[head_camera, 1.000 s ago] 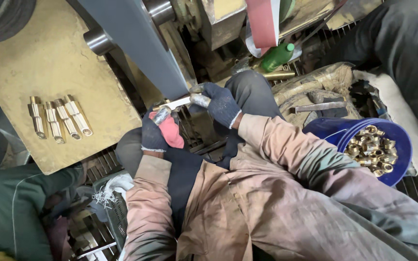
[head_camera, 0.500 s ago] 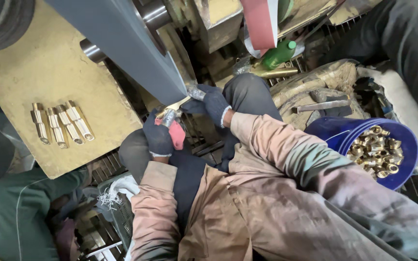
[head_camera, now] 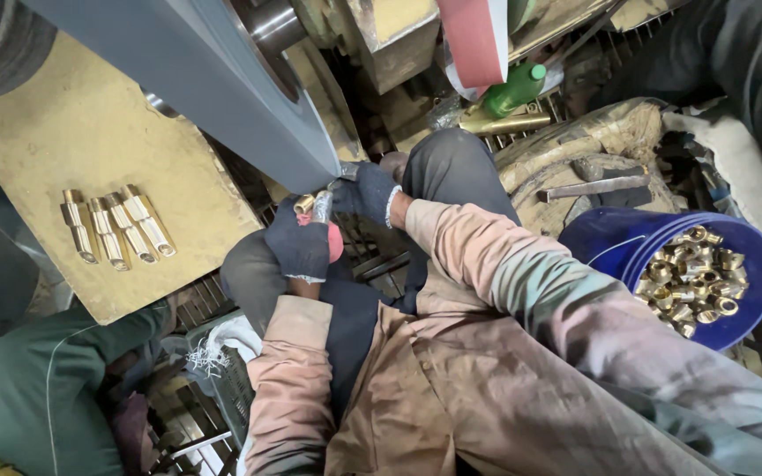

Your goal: The person sits on the floor and repeatedly presses small brass cylindrical parts against a rotating belt sander to smooth their surfaces. They rotate the parts by hand to treat different sides, then place the finished pieces on a nearby wooden board.

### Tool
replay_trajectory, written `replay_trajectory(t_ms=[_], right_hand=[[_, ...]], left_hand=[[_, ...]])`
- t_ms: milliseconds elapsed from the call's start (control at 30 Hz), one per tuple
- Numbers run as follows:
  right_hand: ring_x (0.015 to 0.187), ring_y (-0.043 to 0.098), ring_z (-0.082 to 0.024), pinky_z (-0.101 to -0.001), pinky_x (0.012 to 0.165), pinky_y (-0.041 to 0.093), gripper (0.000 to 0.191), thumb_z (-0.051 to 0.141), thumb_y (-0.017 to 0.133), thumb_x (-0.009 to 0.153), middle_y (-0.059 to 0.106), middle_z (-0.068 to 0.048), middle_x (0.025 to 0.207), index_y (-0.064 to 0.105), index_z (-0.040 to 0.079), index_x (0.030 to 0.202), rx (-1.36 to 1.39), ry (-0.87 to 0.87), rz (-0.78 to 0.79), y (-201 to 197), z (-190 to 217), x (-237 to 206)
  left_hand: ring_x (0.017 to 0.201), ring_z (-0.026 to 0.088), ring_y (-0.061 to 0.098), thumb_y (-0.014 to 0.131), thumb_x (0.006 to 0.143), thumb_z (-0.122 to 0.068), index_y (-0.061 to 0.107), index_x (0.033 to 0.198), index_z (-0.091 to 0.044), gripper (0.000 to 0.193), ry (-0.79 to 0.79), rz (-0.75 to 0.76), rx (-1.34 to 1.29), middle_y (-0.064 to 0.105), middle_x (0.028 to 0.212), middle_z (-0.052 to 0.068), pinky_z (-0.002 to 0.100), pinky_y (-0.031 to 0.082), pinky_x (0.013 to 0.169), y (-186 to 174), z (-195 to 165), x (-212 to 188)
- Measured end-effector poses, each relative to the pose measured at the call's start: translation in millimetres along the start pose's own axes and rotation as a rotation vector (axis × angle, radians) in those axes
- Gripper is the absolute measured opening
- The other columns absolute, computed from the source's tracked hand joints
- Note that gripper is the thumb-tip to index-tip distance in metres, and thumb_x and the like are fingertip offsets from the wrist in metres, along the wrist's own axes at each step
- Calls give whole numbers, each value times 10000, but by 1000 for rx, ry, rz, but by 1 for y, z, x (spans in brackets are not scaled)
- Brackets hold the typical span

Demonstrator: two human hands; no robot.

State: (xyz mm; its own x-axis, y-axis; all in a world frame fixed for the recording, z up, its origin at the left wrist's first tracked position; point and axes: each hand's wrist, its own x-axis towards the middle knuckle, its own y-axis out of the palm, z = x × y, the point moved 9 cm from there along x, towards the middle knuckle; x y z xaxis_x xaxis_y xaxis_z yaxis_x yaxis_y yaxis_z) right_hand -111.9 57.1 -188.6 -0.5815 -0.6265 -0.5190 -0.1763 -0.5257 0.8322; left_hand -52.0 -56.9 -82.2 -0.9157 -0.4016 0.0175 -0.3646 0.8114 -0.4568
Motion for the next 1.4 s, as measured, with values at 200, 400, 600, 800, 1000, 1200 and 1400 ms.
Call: replay_trajectory(t_ms=[200,400,600,800,1000,1200,1400], right_hand=[[739,685,-249,-462,785,623,184,192,606,980,693,-137,830,644,14,1005,-175,-50,-163,5,16,-36],[892,692,-155,-299,841,572,322,133,671,986,710,-89,1042,661,-18,1271,-820,-385,-67,63,66,-153],[1113,619,-97,-264,990,510,522,124,666,995,669,-60,1236,512,-1,1477,-816,-325,169,109,50,-216],[970,735,-228,-368,878,583,493,320,637,958,773,-112,1098,566,-35,1293,-220,-8,54,78,23,-216],[917,661,-228,-381,807,544,481,338,622,1086,732,-189,1040,684,-116,1232,-808,-15,35,21,20,-199],[1111,693,-189,-331,988,550,427,303,628,1032,727,-136,1226,648,-41,1284,-1067,-177,510,43,22,-207],[1124,704,-173,-341,943,579,386,250,601,1037,731,-124,1252,675,-38,1283,-1028,-38,383,53,45,-208]], left_hand=[[814,186,704,670,956,-146,711,1135,12,242,-91,71,5,754,946,127,317,562,737,-5,8,-17],[864,193,683,593,994,-46,622,1309,72,337,-328,260,-719,730,1068,119,312,555,763,-14,-7,-60],[558,163,608,629,926,4,588,1403,15,479,-367,425,-650,710,846,124,315,463,471,-12,-78,-104],[574,181,582,695,957,-47,552,1321,-54,391,146,479,-230,651,758,94,335,474,517,-13,-106,-119],[601,185,587,662,972,-52,564,1276,-48,319,-5,357,-282,647,772,90,333,479,538,-28,-51,-101],[629,188,592,629,988,-57,576,1231,-42,249,-225,488,-601,642,786,87,330,485,560,-14,-29,-113],[656,192,596,596,1004,-62,589,1186,-36,185,-132,383,-506,637,800,84,328,491,581,-26,-28,-109]])
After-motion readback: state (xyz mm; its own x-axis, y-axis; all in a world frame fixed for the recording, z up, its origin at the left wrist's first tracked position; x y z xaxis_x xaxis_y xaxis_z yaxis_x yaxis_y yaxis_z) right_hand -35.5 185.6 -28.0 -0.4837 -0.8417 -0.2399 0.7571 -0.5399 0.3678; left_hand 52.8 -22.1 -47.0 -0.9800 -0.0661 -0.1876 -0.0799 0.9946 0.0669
